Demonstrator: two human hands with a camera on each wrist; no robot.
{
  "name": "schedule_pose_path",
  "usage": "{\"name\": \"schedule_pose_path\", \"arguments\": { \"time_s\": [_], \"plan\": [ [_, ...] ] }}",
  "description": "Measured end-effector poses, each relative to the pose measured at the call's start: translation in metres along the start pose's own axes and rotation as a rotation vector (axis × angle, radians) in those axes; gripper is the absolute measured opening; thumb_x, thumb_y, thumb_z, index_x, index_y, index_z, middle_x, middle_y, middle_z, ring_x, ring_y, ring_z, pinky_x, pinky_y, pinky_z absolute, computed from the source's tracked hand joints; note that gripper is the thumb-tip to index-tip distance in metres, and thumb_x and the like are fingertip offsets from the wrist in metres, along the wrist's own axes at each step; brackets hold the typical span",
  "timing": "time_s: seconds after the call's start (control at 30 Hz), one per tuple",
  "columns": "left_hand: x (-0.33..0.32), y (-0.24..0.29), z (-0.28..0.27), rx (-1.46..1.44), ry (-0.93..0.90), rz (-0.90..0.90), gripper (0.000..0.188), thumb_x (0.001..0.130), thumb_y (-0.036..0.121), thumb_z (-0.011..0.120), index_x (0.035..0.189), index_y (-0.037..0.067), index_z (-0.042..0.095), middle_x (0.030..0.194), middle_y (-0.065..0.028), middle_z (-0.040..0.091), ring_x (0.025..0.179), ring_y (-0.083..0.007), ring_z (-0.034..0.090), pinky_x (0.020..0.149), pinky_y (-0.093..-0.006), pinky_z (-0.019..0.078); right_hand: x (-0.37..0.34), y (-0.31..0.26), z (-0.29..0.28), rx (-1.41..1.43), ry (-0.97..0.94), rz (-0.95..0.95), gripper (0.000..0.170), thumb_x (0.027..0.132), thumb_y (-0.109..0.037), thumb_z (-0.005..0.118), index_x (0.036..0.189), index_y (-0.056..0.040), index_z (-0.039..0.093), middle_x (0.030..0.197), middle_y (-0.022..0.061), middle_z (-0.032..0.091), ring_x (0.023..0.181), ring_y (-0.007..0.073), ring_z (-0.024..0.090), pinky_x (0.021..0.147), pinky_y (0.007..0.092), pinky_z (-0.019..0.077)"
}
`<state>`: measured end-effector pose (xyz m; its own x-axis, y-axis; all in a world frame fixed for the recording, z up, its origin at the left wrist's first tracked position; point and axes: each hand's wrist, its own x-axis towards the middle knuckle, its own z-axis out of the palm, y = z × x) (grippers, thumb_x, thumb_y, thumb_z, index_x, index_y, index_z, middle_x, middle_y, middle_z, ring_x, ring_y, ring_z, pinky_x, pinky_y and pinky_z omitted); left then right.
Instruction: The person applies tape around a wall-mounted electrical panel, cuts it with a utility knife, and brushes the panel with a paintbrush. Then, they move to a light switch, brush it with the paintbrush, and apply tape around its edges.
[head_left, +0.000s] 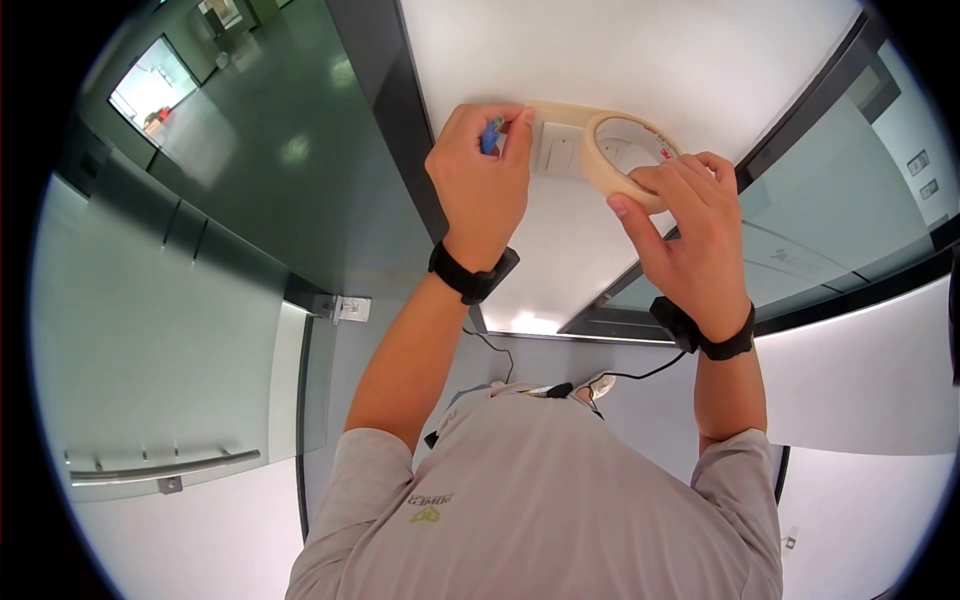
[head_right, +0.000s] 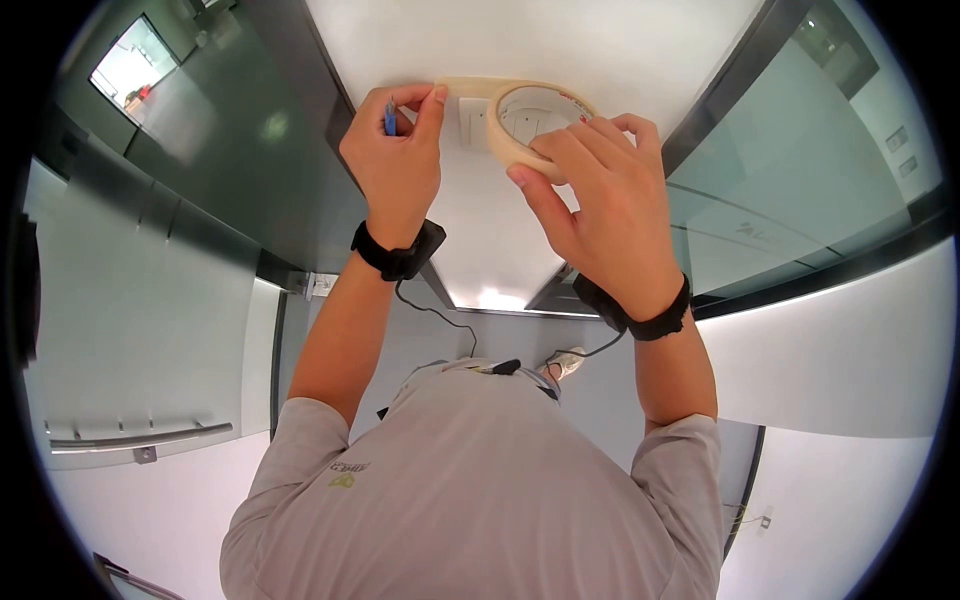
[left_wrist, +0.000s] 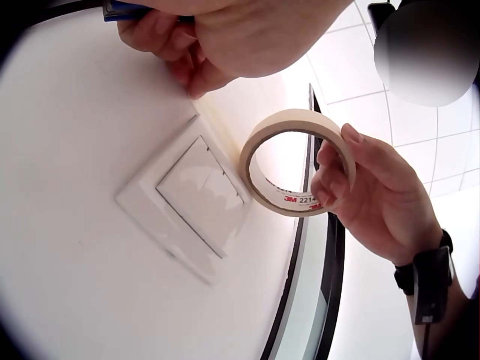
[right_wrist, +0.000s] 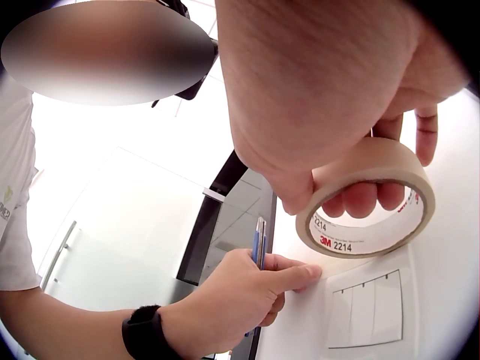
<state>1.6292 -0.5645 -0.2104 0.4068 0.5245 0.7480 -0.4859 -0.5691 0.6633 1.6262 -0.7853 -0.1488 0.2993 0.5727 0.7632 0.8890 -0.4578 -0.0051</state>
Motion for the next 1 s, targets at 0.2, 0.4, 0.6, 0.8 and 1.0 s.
{"name": "schedule_pose_path", "arguments": {
  "time_s": [0.2,0.4,0.6,0.8,1.0],
  "plan": [
    [0.0,0.002,0.0,0.021,0.02,-0.011,0.019,0.094,0.016,0.089,0.095,0.0,0.079,0.078,0.0002,0.073,0.059,-0.0056,0.05,0.056,-0.025,0.0412,-0.001,0.0,0.0,0.005,-0.01,0.005,0.017,0.092,-0.018,0.085,0.097,-0.0078,0.072,0.086,0.0025,0.073,0.083,0.0263,0.067,0.094,0.0468,0.0467],
    [0.004,0.009,-0.005,0.057,0.024,-0.135,0.027,0.091,0.021,0.092,0.086,0.001,0.076,0.069,0.0007,0.067,0.059,-0.0064,0.051,0.057,-0.025,0.0419,-0.002,0.001,0.001,-0.001,-0.003,0.001,0.018,0.092,-0.019,0.086,0.097,-0.0079,0.072,0.085,0.0022,0.073,0.082,0.026,0.067,0.094,0.0465,0.0465],
    [0.009,0.014,-0.007,0.082,-0.018,-0.121,0.028,0.09,0.022,0.092,0.082,0.002,0.074,0.064,0.0022,0.061,0.058,-0.0067,0.05,0.055,-0.0262,0.0398,0.0,0.002,-0.001,0.011,-0.025,0.018,0.016,0.093,-0.018,0.085,0.097,-0.0079,0.073,0.078,0.0005,0.069,0.077,0.0247,0.064,0.094,0.0456,0.0461],
    [0.012,0.014,-0.007,0.084,-0.038,-0.106,0.028,0.091,0.023,0.092,0.084,0.001,0.075,0.063,0.002,0.061,0.057,-0.0072,0.05,0.055,-0.0265,0.0404,0.001,-0.001,-0.001,0.004,-0.024,0.02,0.015,0.093,-0.017,0.085,0.098,-0.0074,0.074,0.075,0.0009,0.066,0.078,0.0238,0.063,0.095,0.046,0.0457],
    [0.014,0.014,-0.007,0.062,-0.043,-0.226,0.036,0.091,0.029,0.094,0.083,-0.001,0.076,0.064,0.0,0.065,0.057,-0.0083,0.053,0.056,-0.0263,0.0439,0.001,-0.001,-0.001,0.013,-0.028,0.033,0.015,0.093,-0.018,0.085,0.097,-0.0074,0.075,0.075,0.001,0.065,0.078,0.0244,0.063,0.094,0.0462,0.0452]
  ]
}}
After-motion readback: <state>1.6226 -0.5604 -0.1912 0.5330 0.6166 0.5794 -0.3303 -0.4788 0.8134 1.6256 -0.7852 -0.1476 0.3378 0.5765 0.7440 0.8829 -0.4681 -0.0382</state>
